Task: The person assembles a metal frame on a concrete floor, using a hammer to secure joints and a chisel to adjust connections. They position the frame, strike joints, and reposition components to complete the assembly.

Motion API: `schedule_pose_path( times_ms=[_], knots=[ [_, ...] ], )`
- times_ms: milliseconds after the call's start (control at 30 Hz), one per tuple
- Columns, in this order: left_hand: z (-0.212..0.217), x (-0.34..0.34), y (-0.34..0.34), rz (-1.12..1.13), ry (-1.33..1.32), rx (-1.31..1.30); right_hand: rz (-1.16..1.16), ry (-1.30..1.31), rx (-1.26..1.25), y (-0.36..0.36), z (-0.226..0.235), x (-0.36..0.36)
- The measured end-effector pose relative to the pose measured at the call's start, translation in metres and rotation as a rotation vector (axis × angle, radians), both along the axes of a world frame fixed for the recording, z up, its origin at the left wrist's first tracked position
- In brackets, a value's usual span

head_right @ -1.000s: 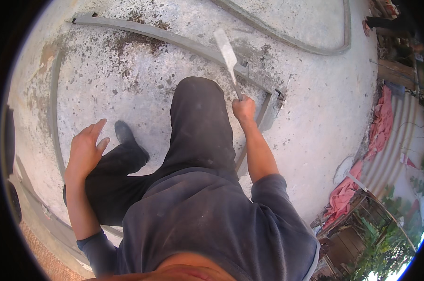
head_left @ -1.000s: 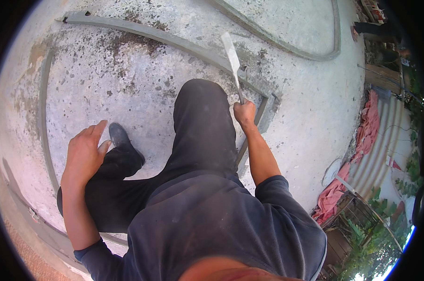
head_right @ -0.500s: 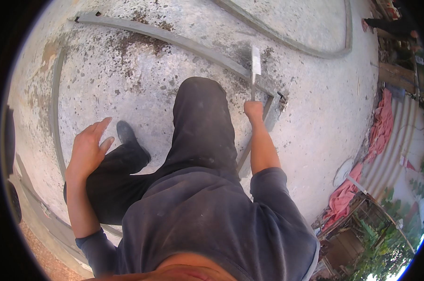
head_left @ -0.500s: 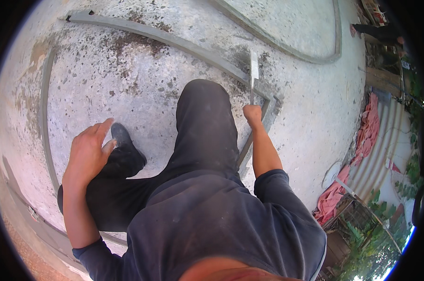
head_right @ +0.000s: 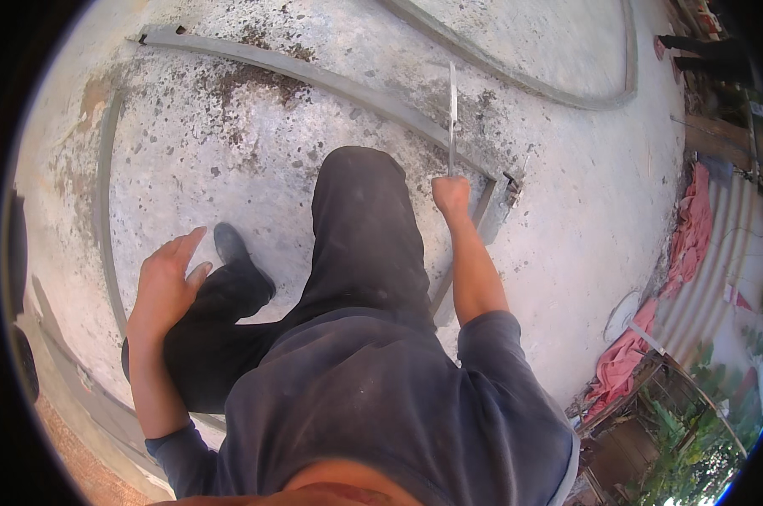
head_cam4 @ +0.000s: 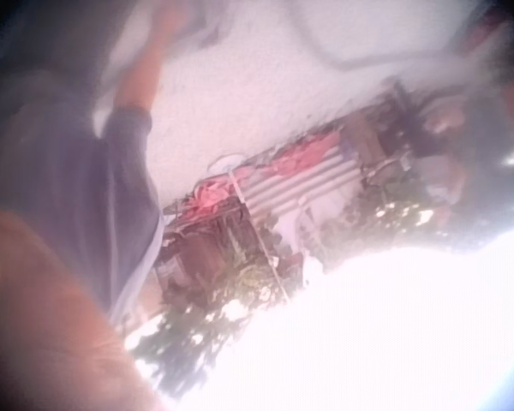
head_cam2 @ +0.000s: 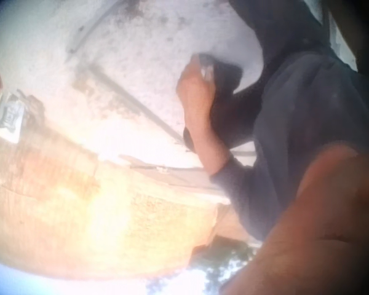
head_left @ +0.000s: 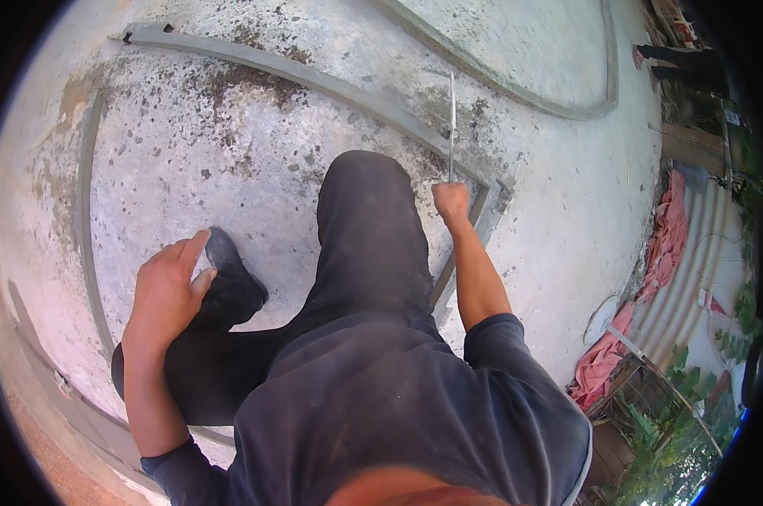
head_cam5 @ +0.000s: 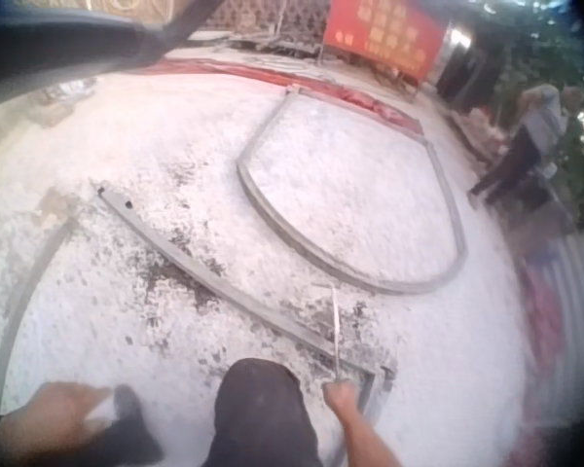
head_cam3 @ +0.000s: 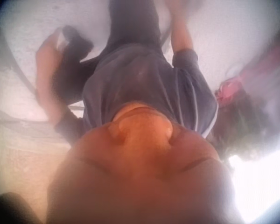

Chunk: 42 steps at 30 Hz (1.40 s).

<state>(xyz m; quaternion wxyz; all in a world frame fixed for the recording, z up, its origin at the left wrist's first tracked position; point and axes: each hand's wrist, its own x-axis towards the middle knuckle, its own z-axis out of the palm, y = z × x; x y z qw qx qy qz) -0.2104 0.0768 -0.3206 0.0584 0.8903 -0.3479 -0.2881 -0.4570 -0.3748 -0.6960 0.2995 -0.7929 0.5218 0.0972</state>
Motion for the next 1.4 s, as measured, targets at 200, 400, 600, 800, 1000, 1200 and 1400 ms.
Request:
schedule_pose_path(
  times_ms=[200,400,600,800,1000,1200,1400],
  knots=[
    [0.001,-0.004,0.015,0.054,0.006,0.088,0.105,-0.035,-0.089,0.039,0.105,0.040],
    [-0.001,0.000,0.009,0.006,-0.005,0.005,-0.315,-0.079,0.021,0.002,0.002,-0.038],
    [-0.006,-0.006,0.013,-0.043,-0.023,0.078,0.003,-0.273,0.075,0.045,0.125,0.000],
    [-0.003,-0.003,0.000,-0.059,-0.021,-0.011,0.125,-0.008,0.042,0.016,0.000,-0.088],
    [-0.006,-0.007,0.009,-0.019,0.005,0.092,-0.035,-0.031,0.154,0.047,0.082,-0.033],
    [-0.008,-0.001,-0.003,-0.107,-0.034,-0.014,0.074,0.124,0.162,0.010,0.002,-0.106],
    [0.008,-0.005,-0.008,-0.085,0.039,0.028,-0.129,0.082,-0.024,0.042,0.044,-0.078]
  ],
)
